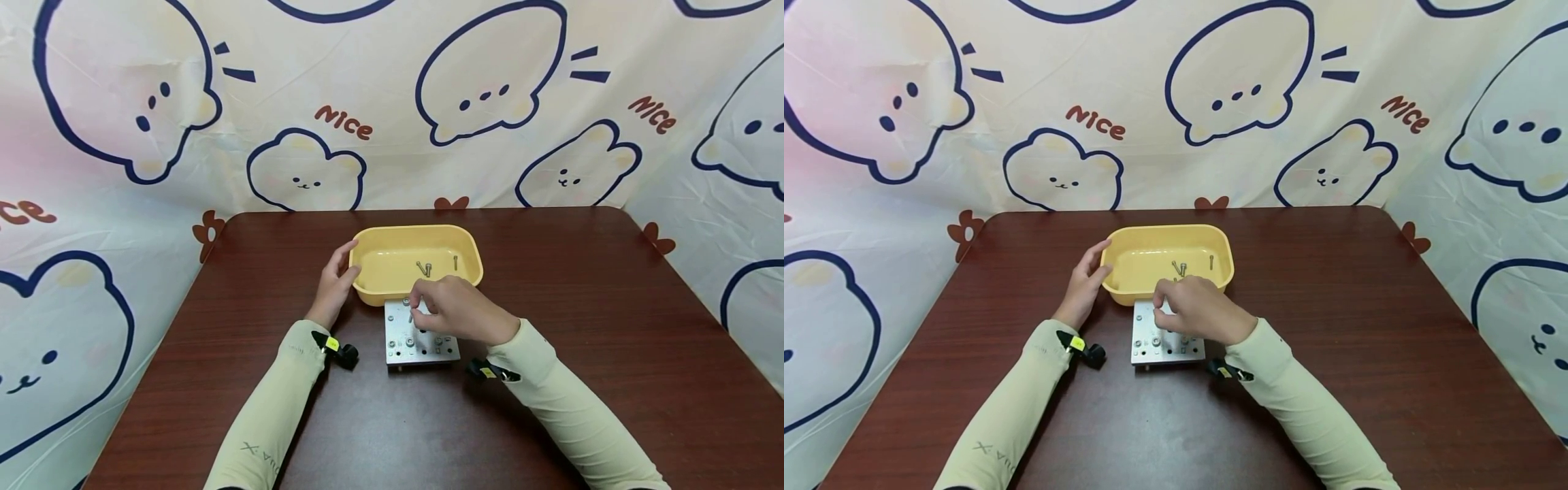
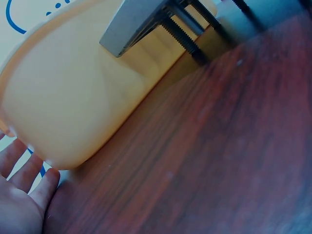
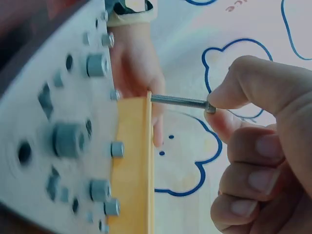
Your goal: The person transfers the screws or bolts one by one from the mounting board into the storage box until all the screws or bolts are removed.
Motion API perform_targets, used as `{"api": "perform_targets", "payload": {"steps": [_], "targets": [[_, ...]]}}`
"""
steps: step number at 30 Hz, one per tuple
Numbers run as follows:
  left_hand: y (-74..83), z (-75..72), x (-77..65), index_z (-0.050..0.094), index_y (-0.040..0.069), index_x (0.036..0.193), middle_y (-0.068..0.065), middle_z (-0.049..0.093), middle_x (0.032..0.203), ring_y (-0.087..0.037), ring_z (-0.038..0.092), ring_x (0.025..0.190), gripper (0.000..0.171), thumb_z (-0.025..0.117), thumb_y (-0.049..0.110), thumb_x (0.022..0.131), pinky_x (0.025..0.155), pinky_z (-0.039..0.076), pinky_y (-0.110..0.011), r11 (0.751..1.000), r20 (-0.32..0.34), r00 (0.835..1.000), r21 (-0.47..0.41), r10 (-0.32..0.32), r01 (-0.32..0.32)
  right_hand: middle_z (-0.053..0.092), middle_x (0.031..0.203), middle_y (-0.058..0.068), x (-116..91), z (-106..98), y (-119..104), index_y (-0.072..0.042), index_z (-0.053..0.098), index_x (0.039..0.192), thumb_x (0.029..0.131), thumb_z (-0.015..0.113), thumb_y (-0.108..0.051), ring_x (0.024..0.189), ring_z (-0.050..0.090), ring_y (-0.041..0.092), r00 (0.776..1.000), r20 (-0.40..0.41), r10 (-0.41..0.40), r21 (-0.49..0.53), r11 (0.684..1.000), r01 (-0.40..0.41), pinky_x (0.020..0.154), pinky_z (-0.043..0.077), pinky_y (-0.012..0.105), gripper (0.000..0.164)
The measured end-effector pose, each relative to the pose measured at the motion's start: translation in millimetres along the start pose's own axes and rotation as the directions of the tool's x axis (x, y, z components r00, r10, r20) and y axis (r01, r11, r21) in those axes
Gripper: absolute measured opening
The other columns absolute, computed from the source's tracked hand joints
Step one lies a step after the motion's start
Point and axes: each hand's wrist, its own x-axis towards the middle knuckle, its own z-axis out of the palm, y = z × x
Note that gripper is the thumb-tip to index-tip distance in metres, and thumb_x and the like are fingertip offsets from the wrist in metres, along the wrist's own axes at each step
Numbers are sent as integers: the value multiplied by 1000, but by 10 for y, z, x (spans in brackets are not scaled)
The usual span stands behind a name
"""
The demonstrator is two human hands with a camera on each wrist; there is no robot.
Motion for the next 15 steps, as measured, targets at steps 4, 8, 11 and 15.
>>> {"api": "perform_targets", "payload": {"steps": [4,8,11,15], "targets": [[0,-2,3,39,13,136,2,34,142,-22,26,132,48,48,7,90,103,28,-39,1000,0,1000,-3,0,0,39,49,-11,-14,-55,84,-18,57,80,78,59,-18,43,32,0,999,-37,38,24,999,-37,41,30,18,3],[7,0,9,39,14,136,2,35,141,-19,29,130,48,48,6,90,102,30,-38,1000,1,1000,-7,-2,2,39,49,-10,-28,-114,164,-19,55,80,78,59,-16,42,32,1,995,-56,87,51,995,-84,39,28,19,5],[12,0,10,39,13,136,2,35,141,-18,30,129,48,48,5,89,101,30,-38,1000,1,1000,-7,-1,1,41,50,-9,-27,-153,220,-19,56,80,77,60,-16,43,34,2,990,-73,123,50,992,-120,40,29,20,5],[16,-5,9,39,14,136,2,35,141,-17,30,130,48,48,6,89,101,30,-38,1000,-1,1000,-2,-4,4,44,52,-7,-22,-179,298,-21,56,78,76,60,-18,45,38,4,979,-97,180,48,983,-176,42,31,22,5]]}}
